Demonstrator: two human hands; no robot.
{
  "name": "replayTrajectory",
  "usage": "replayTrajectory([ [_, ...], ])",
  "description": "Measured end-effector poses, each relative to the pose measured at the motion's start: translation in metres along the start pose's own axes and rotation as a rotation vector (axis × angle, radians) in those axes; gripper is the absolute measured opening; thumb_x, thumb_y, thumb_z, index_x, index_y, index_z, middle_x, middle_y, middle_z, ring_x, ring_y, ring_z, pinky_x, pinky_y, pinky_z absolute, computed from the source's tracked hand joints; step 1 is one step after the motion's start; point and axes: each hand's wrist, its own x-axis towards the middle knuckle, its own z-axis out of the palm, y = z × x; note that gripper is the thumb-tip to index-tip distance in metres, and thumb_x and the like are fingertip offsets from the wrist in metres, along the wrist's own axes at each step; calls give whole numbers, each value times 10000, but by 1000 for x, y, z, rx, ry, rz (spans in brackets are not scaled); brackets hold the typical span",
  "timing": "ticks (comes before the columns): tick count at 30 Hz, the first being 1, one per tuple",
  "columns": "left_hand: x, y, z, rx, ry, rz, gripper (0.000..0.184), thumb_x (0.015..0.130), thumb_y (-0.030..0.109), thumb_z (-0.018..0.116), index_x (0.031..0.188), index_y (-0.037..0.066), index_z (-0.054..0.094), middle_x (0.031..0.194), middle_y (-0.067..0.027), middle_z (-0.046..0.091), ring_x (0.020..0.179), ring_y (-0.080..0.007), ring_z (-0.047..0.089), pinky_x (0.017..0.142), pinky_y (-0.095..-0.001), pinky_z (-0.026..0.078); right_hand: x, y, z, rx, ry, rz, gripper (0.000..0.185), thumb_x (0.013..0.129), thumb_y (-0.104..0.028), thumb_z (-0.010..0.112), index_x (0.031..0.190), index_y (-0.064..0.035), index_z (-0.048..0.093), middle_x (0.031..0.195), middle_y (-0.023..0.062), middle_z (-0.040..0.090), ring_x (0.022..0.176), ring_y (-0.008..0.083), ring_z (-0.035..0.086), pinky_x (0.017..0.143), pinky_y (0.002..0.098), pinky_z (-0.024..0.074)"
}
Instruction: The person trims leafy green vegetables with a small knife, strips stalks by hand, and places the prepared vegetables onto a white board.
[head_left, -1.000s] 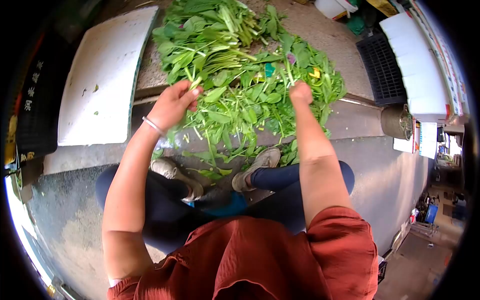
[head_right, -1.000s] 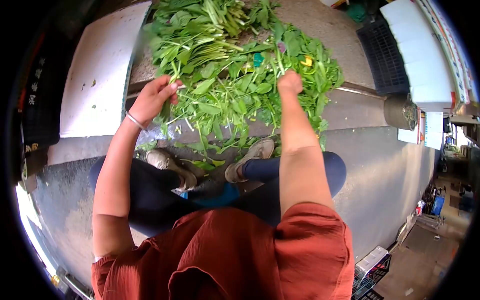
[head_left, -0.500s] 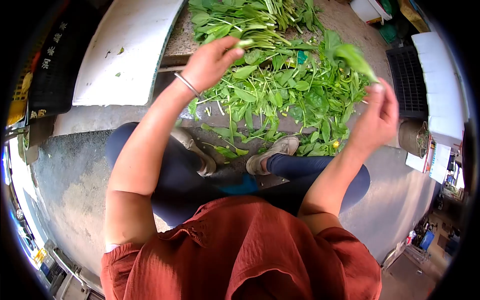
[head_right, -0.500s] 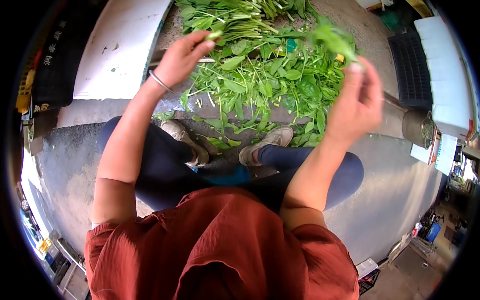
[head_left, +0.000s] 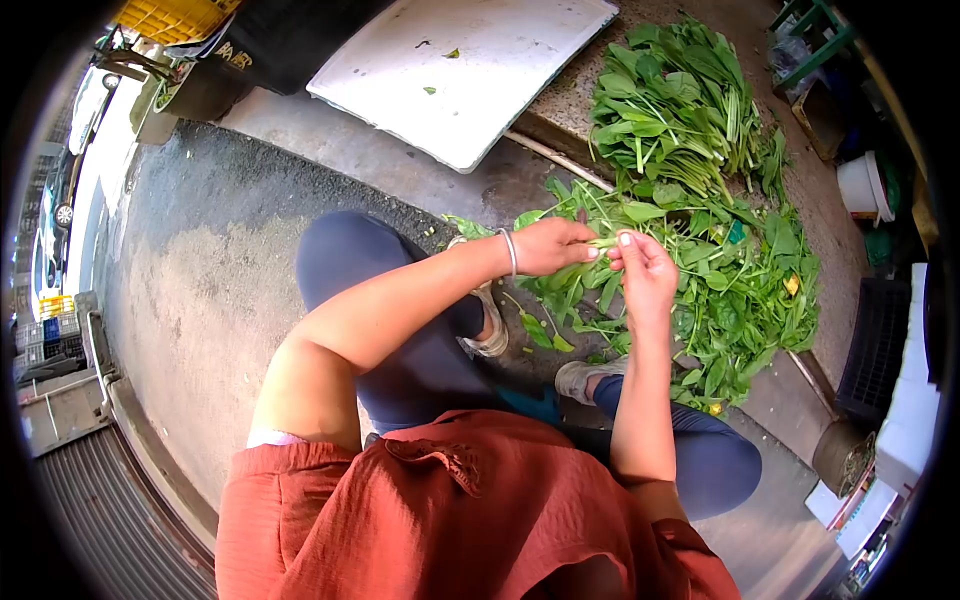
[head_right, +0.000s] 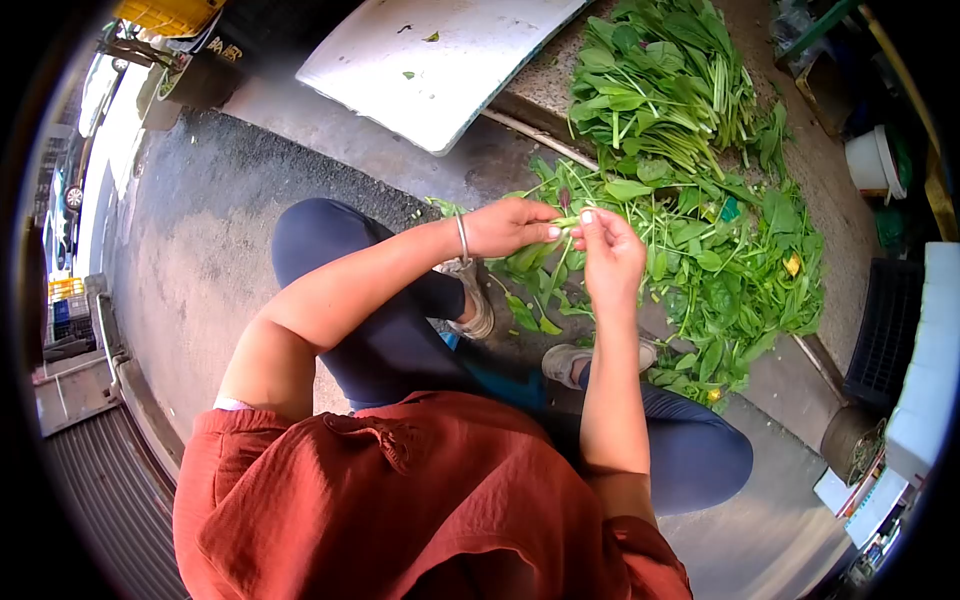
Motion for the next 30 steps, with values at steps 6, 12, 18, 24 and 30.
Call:
replayTrajectory([
  [6, -61, -71, -33, 752, -77, -420, 260, 832, 233, 500, 1023, 62, 537, 974, -160, 580, 909, -330, 557, 784, -428, 418, 15, 75, 4, -453, -128, 74, 434, 849, -181, 558, 1220, 6, 433, 834, 106, 634, 662, 106, 563, 601, 222, 459],
  [12, -114, -197, -83, 1111, 344, -725, 475, 863, 407, 432, 1209, 81, 433, 1119, -210, 521, 997, -355, 530, 879, -474, 362, 24, 78, -73, -559, 66, 213, 385, 776, -279, 619, 1080, -46, 577, 837, 126, 644, 733, 224, 618, 673, 313, 472],
  [18, -75, -34, -70, 407, -322, -466, 591, 835, 439, 502, 1201, -20, 443, 1092, -250, 535, 1036, -362, 515, 889, -350, 395, 104, 83, -189, -295, 710, -63, 204, 784, -196, 612, 911, -38, 638, 715, 67, 648, 631, 170, 601, 614, 288, 460],
  [24, -10, 37, -46, 524, -324, -263, 467, 822, 304, 557, 1187, 30, 457, 1046, -207, 562, 993, -343, 536, 835, -386, 422, 167, 50, -208, -990, 706, 320, 315, 724, -296, 657, 943, -72, 623, 937, 128, 631, 885, 302, 594, 760, 378, 463],
  [30, 62, 48, -29, 747, -248, -22, 495, 798, 285, 556, 1202, 30, 427, 1032, -193, 562, 986, -348, 523, 848, -408, 415, 171, 43, -223, -991, 625, 465, 470, 645, -306, 713, 1032, -93, 553, 976, 125, 613, 936, 274, 579, 826, 360, 439],
])
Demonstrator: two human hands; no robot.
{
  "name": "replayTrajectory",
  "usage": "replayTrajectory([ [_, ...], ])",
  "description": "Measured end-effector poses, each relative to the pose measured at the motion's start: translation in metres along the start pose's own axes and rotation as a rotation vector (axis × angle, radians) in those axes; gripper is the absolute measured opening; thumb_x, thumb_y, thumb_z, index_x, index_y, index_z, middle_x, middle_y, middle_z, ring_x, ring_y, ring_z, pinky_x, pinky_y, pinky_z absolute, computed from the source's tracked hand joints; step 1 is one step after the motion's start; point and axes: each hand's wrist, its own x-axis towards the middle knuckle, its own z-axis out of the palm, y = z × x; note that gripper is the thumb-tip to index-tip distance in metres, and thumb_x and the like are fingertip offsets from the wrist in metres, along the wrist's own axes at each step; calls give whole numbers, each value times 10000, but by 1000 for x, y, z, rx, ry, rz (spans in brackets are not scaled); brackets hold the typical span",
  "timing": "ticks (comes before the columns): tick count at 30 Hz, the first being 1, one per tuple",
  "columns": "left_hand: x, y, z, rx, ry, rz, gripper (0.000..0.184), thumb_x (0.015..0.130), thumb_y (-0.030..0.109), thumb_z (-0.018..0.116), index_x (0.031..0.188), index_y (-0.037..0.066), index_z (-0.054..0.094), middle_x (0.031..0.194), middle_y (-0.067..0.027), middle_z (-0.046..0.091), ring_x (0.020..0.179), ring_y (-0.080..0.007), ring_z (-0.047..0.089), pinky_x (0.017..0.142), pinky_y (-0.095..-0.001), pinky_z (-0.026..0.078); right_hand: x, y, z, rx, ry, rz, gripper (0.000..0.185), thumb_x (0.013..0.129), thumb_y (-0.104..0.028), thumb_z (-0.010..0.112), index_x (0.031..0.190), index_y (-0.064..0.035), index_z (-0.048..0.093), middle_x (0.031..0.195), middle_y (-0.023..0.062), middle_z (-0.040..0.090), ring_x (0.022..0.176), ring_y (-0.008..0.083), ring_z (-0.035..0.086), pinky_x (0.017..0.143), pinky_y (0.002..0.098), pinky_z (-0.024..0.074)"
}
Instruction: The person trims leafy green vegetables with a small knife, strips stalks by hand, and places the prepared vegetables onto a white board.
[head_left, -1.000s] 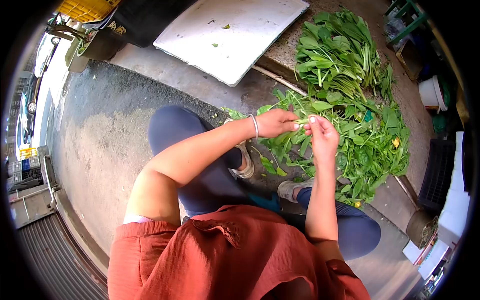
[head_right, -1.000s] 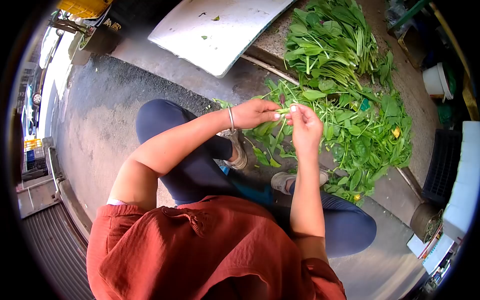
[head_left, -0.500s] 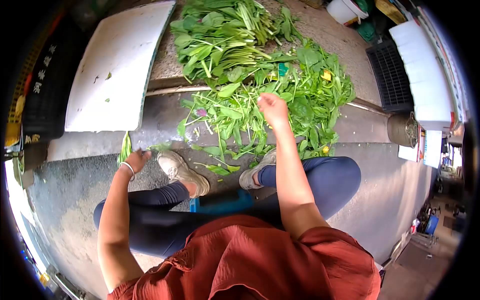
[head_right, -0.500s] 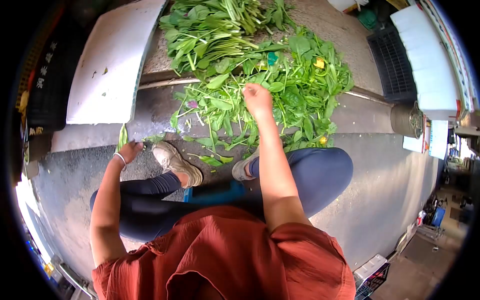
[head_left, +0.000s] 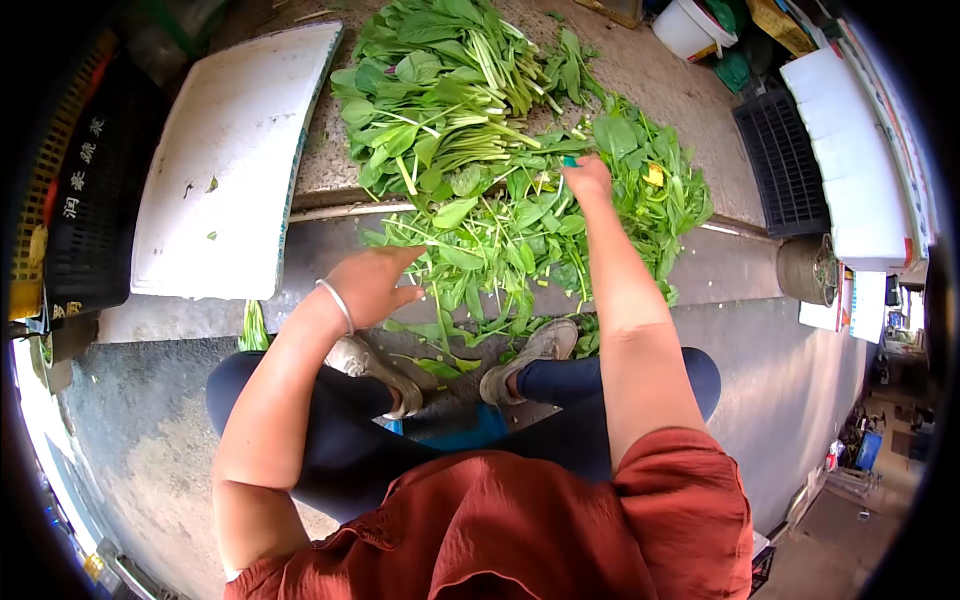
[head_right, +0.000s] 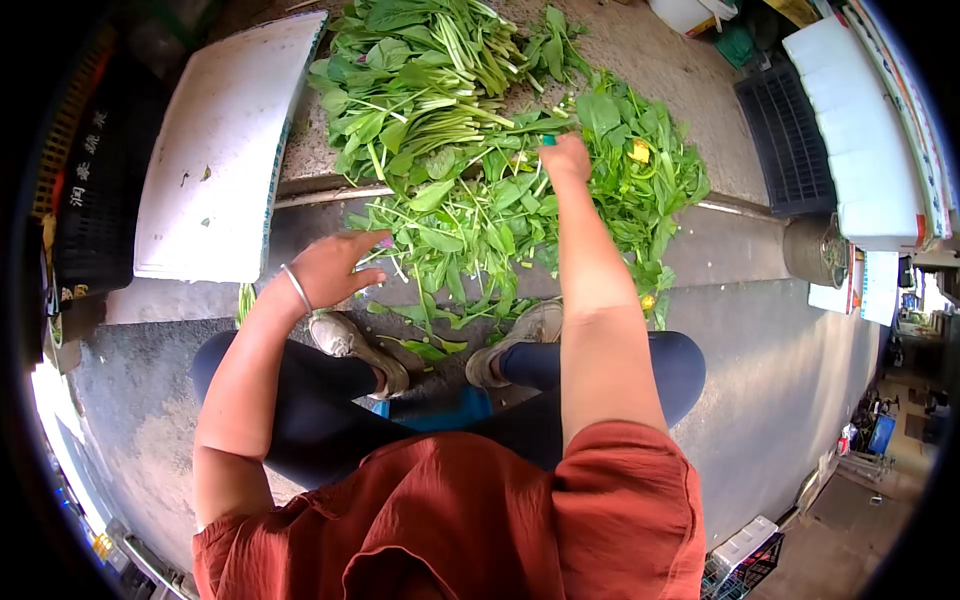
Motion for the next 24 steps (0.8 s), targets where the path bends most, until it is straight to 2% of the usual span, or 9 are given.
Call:
replayTrajectory([
  [3, 24, 8, 5, 58, -149, -36, 518, 792, 301, 560, 1223, 51, 418, 1088, -178, 540, 1022, -320, 515, 871, -401, 402, 0, 13, -8, -80, -34, 18, 542, 638, -298, 688, 1078, -73, 466, 941, 145, 606, 938, 278, 575, 821, 369, 438],
  [8, 43, 13, 7, 161, -278, -61, 546, 781, 299, 570, 1249, 73, 404, 1143, -155, 528, 1046, -293, 513, 893, -395, 393, -2, 37, -13, 39, 136, 111, 562, 677, -228, 629, 1145, 0, 418, 1039, 221, 564, 958, 337, 556, 825, 388, 431],
  [13, 51, 14, 9, 186, -293, -48, 552, 783, 303, 566, 1257, 76, 394, 1131, -148, 535, 1042, -295, 517, 883, -405, 397, -23, 48, -30, -12, 140, -65, 459, 702, -234, 616, 1087, -12, 503, 955, 237, 594, 929, 334, 571, 792, 387, 432],
  [15, 52, 14, 8, 188, -298, -49, 558, 782, 305, 568, 1260, 78, 390, 1131, -154, 533, 1040, -296, 519, 884, -410, 395, -28, 50, -38, 473, -62, 118, 330, 750, -212, 592, 1015, -18, 564, 913, 225, 607, 919, 336, 577, 809, 388, 429],
  [17, 52, 14, 9, 179, -310, -63, 564, 781, 307, 570, 1264, 80, 387, 1131, -159, 531, 1038, -297, 520, 885, -415, 393, -35, 60, -32, 623, -31, 93, 309, 811, -271, 541, 971, -13, 594, 882, 216, 615, 864, 340, 590, 781, 392, 440],
  [19, 52, 12, 10, 193, -335, -41, 570, 782, 312, 572, 1268, 82, 384, 1127, -166, 529, 1032, -306, 521, 889, -424, 388, -42, 72, -32, -174, 131, -107, 362, 851, -314, 486, 980, 13, 572, 867, 193, 621, 722, 362, 595, 663, 408, 469],
  [21, 50, 12, 10, 186, -340, -54, 568, 787, 312, 569, 1271, 81, 380, 1115, -168, 532, 1028, -310, 523, 888, -427, 386, -58, 67, -31, -190, 142, -86, 416, 876, -365, 426, 1064, -16, 554, 924, 198, 611, 724, 380, 583, 625, 410, 471],
  [23, 47, 11, 12, 190, -340, -45, 563, 789, 315, 567, 1269, 84, 383, 1101, -170, 535, 1025, -313, 523, 888, -428, 384, -96, 34, -35, 157, 381, -160, 320, 883, -305, 448, 1102, -100, 560, 996, 173, 609, 650, 267, 587, 574, 355, 469],
  [24, 46, 9, 15, 188, -321, -30, 526, 789, 313, 568, 1232, 77, 414, 1068, -172, 551, 1006, -318, 531, 872, -433, 395, -116, 11, -32, 494, 322, -186, 277, 885, -276, 459, 1090, -132, 577, 921, 147, 626, 616, 209, 568, 581, 316, 461],
])
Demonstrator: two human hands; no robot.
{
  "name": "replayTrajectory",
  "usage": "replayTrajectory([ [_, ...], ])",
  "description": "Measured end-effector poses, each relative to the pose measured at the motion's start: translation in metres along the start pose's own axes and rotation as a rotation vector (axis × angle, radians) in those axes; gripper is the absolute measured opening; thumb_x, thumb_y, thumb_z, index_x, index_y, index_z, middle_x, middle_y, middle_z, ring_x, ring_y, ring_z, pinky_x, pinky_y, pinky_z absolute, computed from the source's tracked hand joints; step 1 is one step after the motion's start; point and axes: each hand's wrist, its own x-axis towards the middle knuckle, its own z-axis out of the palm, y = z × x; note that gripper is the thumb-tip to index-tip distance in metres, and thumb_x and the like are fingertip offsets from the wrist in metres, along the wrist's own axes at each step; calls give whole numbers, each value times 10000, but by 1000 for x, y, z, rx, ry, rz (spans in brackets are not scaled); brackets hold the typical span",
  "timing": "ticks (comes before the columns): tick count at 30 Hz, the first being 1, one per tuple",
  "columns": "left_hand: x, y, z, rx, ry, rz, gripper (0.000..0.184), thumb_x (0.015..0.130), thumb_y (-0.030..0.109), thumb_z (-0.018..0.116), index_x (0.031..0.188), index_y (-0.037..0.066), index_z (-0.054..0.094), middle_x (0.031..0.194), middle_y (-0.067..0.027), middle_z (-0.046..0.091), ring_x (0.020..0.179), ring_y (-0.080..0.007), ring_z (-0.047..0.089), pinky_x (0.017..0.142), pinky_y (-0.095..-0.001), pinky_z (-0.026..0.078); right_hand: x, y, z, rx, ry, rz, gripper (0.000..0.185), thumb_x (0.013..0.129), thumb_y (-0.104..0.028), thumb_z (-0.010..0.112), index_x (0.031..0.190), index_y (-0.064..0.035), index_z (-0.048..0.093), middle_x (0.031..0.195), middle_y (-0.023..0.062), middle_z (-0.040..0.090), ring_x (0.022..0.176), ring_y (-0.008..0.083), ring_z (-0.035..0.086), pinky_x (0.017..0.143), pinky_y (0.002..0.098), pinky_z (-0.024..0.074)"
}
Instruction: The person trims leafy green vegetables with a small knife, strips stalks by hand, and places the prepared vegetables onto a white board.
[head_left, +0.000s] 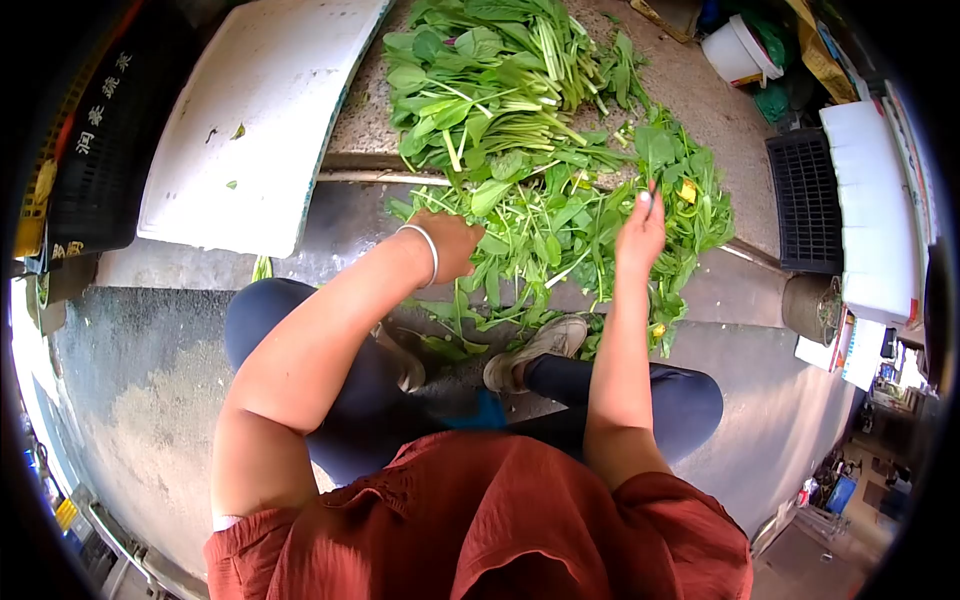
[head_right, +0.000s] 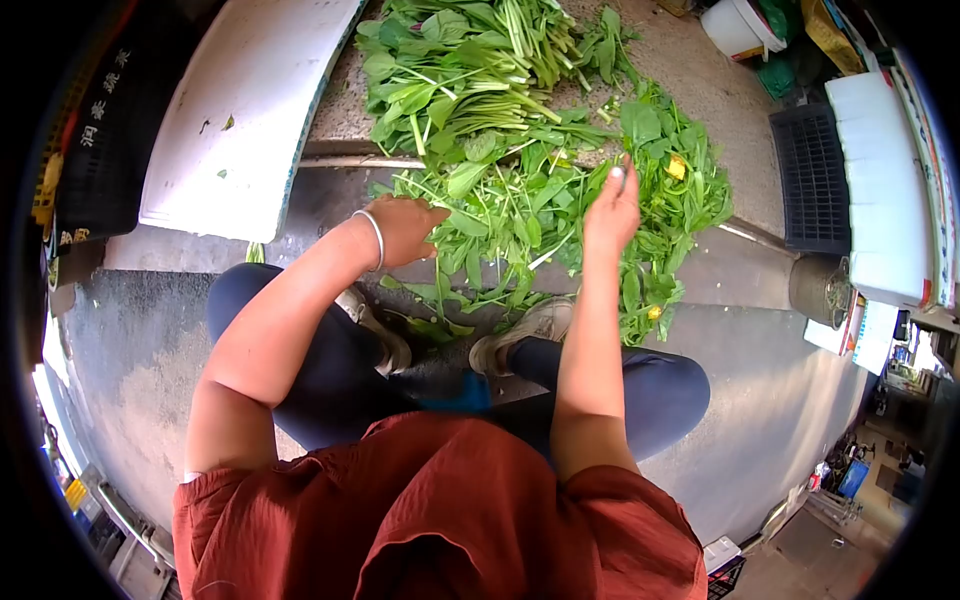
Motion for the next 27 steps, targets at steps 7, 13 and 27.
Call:
replayTrajectory([
  [7, -9, -8, 3, -42, -127, -17, 374, 779, 305, 571, 991, -3, 567, 952, -196, 596, 906, -335, 571, 819, -403, 433, -82, -69, 100, 601, -412, 49, 233, 756, -201, 679, 899, -33, 603, 596, -48, 495, 490, 33, 409, 446, 185, 325],
  [13, -31, -14, 2, -29, -131, -5, 302, 779, 273, 567, 850, -17, 609, 811, -194, 613, 810, -356, 581, 737, -405, 449, -94, -78, 141, 678, -390, 112, 179, 738, -139, 692, 808, -10, 589, 660, 21, 602, 553, 56, 522, 484, 175, 387],
  [27, -92, -24, -43, -1420, 433, 411, 227, 699, 82, 712, 883, 6, 604, 866, -18, 578, 752, -71, 531, 614, -179, 425, -128, -102, -27, 707, -760, 147, 75, 751, -42, 655, 788, -7, 600, 681, 47, 619, 591, 78, 574, 524, 193, 442],
])
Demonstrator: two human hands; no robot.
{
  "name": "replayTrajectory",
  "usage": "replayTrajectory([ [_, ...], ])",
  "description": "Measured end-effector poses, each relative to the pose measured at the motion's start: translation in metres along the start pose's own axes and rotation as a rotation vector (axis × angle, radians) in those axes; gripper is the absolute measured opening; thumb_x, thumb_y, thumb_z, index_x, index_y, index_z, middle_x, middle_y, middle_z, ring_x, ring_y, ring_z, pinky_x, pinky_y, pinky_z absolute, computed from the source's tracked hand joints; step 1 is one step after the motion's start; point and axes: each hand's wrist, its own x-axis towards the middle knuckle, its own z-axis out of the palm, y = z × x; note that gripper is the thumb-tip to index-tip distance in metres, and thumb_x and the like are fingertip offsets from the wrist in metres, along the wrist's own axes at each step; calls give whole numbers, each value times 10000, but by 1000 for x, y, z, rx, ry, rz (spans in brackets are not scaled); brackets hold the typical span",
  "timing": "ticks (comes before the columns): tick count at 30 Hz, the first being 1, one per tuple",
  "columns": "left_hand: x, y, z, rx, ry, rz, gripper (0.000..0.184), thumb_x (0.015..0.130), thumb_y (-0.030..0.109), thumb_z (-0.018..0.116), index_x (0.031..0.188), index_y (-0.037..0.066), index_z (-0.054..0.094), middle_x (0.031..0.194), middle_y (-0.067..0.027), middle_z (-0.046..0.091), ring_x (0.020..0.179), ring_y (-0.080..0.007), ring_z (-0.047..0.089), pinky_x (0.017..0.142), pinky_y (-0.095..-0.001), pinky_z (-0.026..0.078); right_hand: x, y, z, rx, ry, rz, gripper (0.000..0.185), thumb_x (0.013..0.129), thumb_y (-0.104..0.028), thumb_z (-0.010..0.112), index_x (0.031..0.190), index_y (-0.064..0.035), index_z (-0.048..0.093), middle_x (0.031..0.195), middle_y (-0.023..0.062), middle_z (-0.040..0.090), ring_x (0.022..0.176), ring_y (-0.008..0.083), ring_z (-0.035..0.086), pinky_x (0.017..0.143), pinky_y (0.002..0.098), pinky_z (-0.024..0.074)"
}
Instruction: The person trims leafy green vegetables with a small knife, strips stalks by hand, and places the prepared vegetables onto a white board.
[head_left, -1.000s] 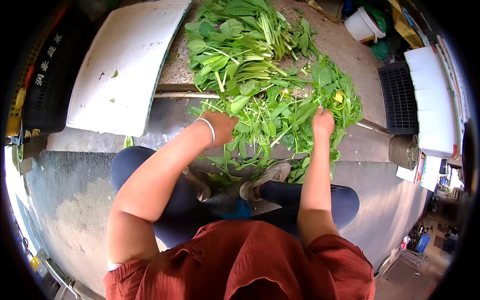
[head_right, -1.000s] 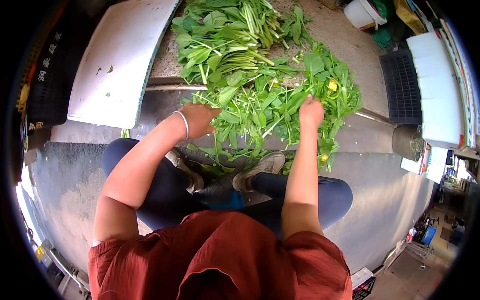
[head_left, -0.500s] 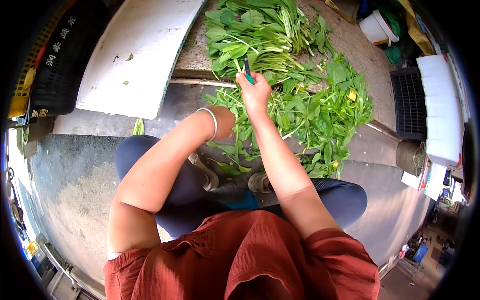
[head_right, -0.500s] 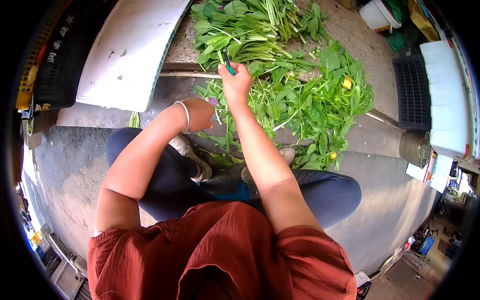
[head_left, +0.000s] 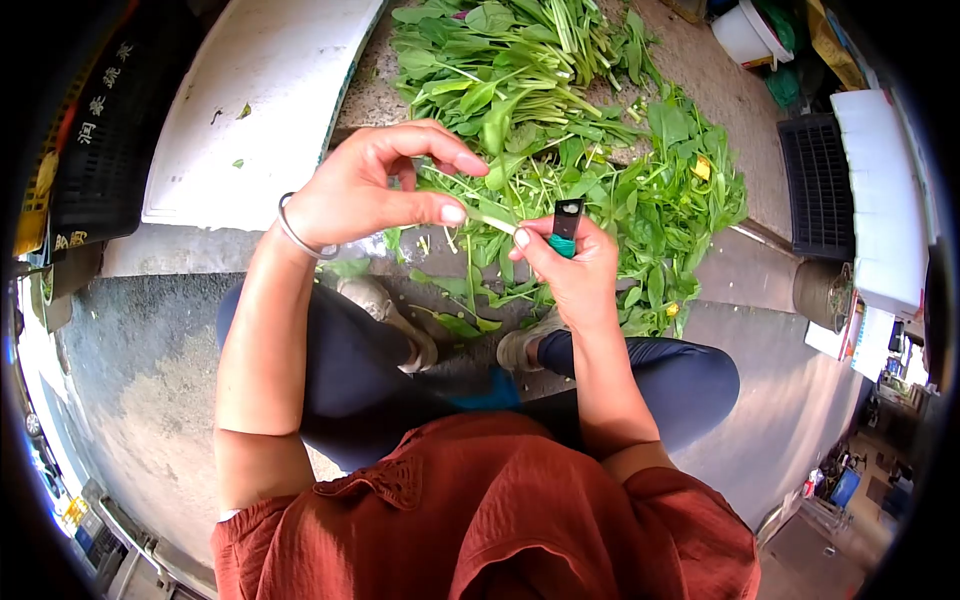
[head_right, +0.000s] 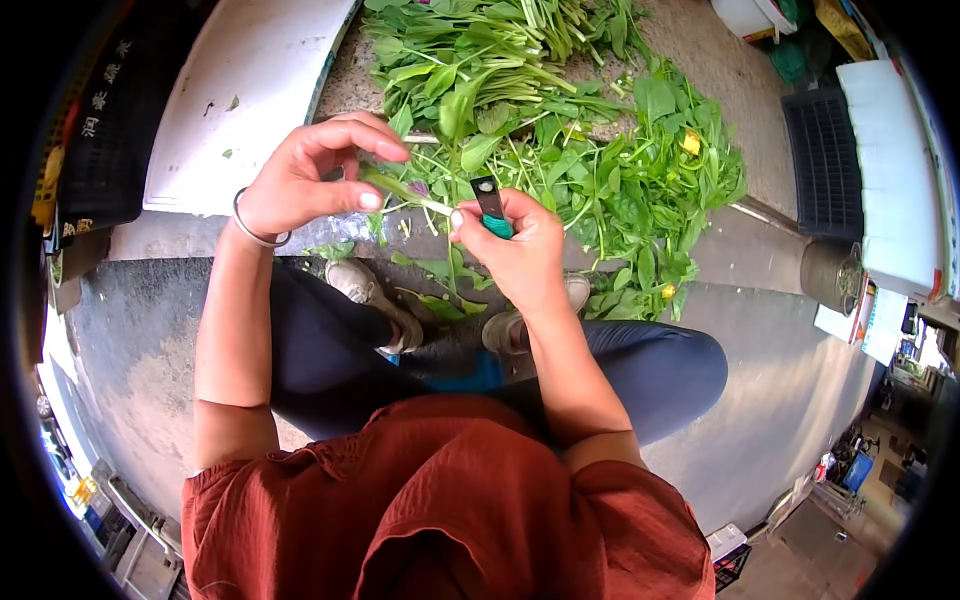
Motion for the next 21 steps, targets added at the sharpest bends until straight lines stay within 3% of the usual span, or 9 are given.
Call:
replayTrajectory([
  [2, 6, -5, 11, 480, -77, 182, 326, 652, 82, 744, 951, 37, 623, 932, -27, 570, 805, -82, 526, 621, -180, 424, -3, 1, -4, 12, -20, 18, 88, 754, -46, 653, 815, -6, 603, 680, 53, 620, 593, 76, 576, 492, 183, 421],
  [4, 11, -29, 18, 630, -124, 193, 319, 658, 92, 739, 955, 44, 632, 843, -25, 595, 776, -86, 544, 586, -198, 427, -1, 4, -6, 148, -34, 30, 129, 752, -87, 663, 832, -6, 601, 645, 73, 608, 488, 62, 483, 429, 165, 342],
  [7, 16, -40, 29, 490, -126, 36, 209, 726, 107, 692, 921, 56, 636, 763, -12, 596, 673, -82, 553, 545, -192, 423, 0, 7, -10, 190, -4, 71, 142, 774, -118, 655, 851, -16, 594, 635, 56, 591, 467, 49, 447, 416, 166, 319],
  [8, 18, -37, 31, 396, -97, -163, 166, 771, 140, 651, 910, 52, 625, 743, -9, 593, 629, -78, 548, 523, -185, 416, 0, 9, -11, 231, 20, 76, 157, 778, -132, 657, 873, -25, 594, 646, 48, 594, 469, 39, 447, 408, 162, 314],
  [9, 19, -35, 32, 299, -64, -361, 150, 816, 172, 610, 899, 47, 613, 722, -6, 591, 586, -74, 543, 502, -177, 409, 0, 10, -9, 241, 68, 43, 226, 811, -232, 630, 895, -26, 588, 604, 15, 538, 456, 36, 398, 399, 164, 292],
  [13, 30, -53, 29, 40, 53, -355, 237, 878, 251, 519, 906, 19, 564, 719, -18, 588, 586, -68, 544, 449, -175, 382, 3, 25, -21, 252, 169, 209, 336, 862, -371, 528, 898, -41, 580, 559, -31, 409, 459, 41, 385, 383, 167, 273],
  [16, 34, -61, 29, 29, 65, -368, 214, 870, 241, 535, 876, 30, 571, 713, -17, 590, 585, -66, 539, 451, -175, 382, 1, 36, -25, 193, 179, 221, 328, 857, -367, 538, 927, -49, 576, 563, -29, 417, 456, 44, 374, 376, 172, 267],
  [20, 38, -66, 31, 128, 58, -420, 202, 861, 236, 550, 845, 36, 574, 695, -16, 590, 573, -66, 534, 450, -174, 381, 2, 34, -19, 161, 86, 159, 415, 852, -350, 552, 1142, -68, 460, 554, -30, 413, 455, 42, 362, 370, 178, 252],
  [21, 39, -66, 32, 158, 48, -431, 198, 856, 235, 557, 834, 39, 576, 687, -14, 589, 567, -65, 531, 450, -174, 380, 2, 36, -18, 216, 17, 124, 511, 850, -343, 558, 1246, -83, 367, 550, -31, 400, 450, 37, 353, 364, 176, 236],
])
